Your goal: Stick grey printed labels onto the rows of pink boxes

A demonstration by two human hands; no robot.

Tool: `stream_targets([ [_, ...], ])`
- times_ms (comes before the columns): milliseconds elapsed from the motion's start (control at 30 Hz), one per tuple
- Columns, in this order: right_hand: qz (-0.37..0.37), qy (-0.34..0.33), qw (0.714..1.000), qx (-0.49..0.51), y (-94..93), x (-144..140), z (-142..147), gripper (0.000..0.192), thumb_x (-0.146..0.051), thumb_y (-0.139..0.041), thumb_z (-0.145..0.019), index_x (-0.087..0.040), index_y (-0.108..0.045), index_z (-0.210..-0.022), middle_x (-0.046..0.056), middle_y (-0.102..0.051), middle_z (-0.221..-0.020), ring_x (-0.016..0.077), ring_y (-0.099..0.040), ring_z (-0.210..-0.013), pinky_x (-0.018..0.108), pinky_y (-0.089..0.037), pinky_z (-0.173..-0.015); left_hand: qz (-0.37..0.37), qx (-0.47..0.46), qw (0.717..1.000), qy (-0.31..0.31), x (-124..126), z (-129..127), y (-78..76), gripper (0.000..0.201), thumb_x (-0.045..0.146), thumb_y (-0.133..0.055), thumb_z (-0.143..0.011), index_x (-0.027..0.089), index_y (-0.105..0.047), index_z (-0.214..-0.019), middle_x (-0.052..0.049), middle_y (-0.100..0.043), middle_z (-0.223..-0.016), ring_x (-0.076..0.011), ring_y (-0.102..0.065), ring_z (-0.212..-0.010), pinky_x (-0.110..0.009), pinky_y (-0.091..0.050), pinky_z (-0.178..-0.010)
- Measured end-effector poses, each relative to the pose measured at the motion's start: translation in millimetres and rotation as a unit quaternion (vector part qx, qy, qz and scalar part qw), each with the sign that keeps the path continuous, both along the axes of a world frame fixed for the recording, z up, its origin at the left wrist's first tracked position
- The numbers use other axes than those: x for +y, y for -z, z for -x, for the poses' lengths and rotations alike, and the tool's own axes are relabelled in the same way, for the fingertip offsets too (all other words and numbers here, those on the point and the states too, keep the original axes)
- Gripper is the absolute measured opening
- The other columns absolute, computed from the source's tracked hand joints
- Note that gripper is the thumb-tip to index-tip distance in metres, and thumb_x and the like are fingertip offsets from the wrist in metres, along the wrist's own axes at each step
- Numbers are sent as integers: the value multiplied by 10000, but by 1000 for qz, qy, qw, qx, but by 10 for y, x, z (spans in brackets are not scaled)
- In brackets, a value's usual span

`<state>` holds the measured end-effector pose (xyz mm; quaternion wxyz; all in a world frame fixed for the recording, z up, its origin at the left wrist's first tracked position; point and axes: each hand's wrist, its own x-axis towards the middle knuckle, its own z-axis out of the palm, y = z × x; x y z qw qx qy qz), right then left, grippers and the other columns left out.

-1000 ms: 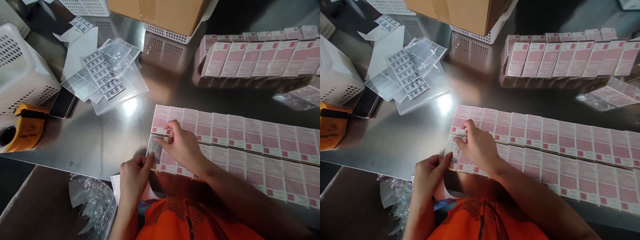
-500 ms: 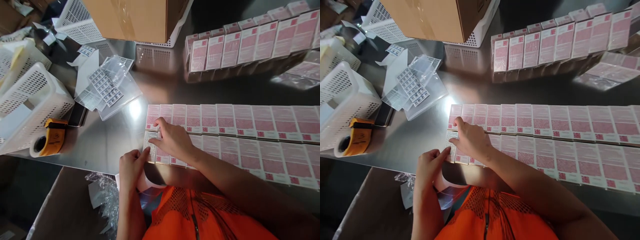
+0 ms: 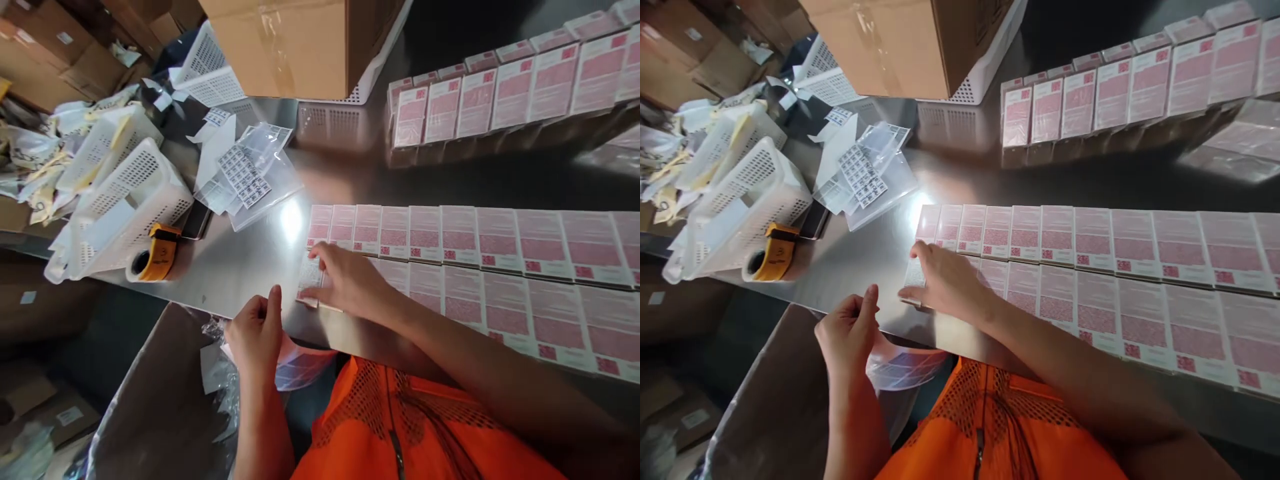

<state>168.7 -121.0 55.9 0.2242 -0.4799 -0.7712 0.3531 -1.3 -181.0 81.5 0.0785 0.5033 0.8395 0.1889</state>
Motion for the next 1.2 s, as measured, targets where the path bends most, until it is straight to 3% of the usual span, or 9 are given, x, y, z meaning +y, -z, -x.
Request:
stream_targets([
  [133, 115, -159, 966, 166, -153, -354, 91, 371, -322, -756, -766, -226, -519, -1035, 28, -682, -995, 185, -646, -848, 274, -458, -682, -106, -13, 994, 20, -65, -139, -154, 470, 503, -495, -901, 192, -591, -561, 13, -539, -442, -125, -491, -456, -248, -329, -527],
  [300, 131, -72, 950, 275, -163, -537, 92, 175, -200, -575, -874, -225, -418, -800, -55, -516, -712, 97, -508, -629, 227, -403, -596, -273, -88, 958, -4, -155, 207, -231, 317, 459, -581, -873, 183, -676, -995, -87, -713, -1040, -203, -653, -949, -286, -464, -821],
  [367, 131, -48, 943, 302, -154, -528, 40, 203, -221, -569, -884, -227, -391, -788, -58, -482, -714, 94, -493, -641, 221, -416, -610, -289, -222, 931, 3, -207, 445, -210, 539, 472, -718, -760, 216, -586, -1216, -112, -610, -1308, -240, -589, -1157, -320, -460, -925],
  [467, 117, -38, 943, 308, -141, -528, -16, 139, -214, -540, -909, -228, -424, -835, -41, -530, -754, 104, -546, -678, 232, -467, -652, -148, -501, 852, 40, -281, 662, -121, 790, 425, -868, -560, 214, -564, -1259, -124, -710, -1120, -250, -695, -922, -335, -538, -782],
  [533, 50, -5, 960, 277, -127, -552, -22, 70, -189, -528, -916, -228, -476, -890, -5, -583, -827, 131, -590, -754, 267, -496, -704, -86, -566, 820, 20, -325, 660, -57, 641, 336, -897, -521, 172, -660, -1094, -78, -753, -845, -195, -696, -678, -281, -541, -638],
  [667, -196, 72, 962, 175, -140, -616, 2, 184, -118, -565, -881, -233, -590, -1023, 83, -607, -1007, 224, -581, -996, 395, -502, -851, -128, -535, 835, -20, -397, 493, -18, 273, 241, -888, -540, 147, -693, -706, -28, -732, -653, -144, -662, -567, -209, -516, -543],
  [767, -244, 34, 953, 174, -203, -647, 25, 333, -110, -608, -872, -241, -585, -1176, 81, -653, -1049, 227, -592, -1029, 414, -510, -886, -121, -518, 846, 19, -448, 414, -63, 214, 217, -877, -559, 163, -716, -688, -27, -737, -644, -160, -672, -563, -223, -534, -535],
  [1000, -70, 39, 962, 263, -310, -691, 92, 277, -213, -749, -804, -236, -676, -1070, 37, -726, -962, 187, -675, -915, 337, -572, -821, -91, -490, 864, 68, -555, 362, -159, 152, 181, -852, -606, 200, -756, -723, -29, -755, -679, -168, -689, -585, -222, -559, -559],
  [1200, 152, 85, 921, 350, -314, -743, 124, 113, -238, -762, -773, -219, -727, -879, 3, -753, -848, 156, -718, -774, 272, -606, -714, -84, -477, 871, 76, -556, 309, -140, 138, 183, -843, -629, 212, -758, -734, -18, -760, -703, -168, -696, -599, -223, -569, -577],
])
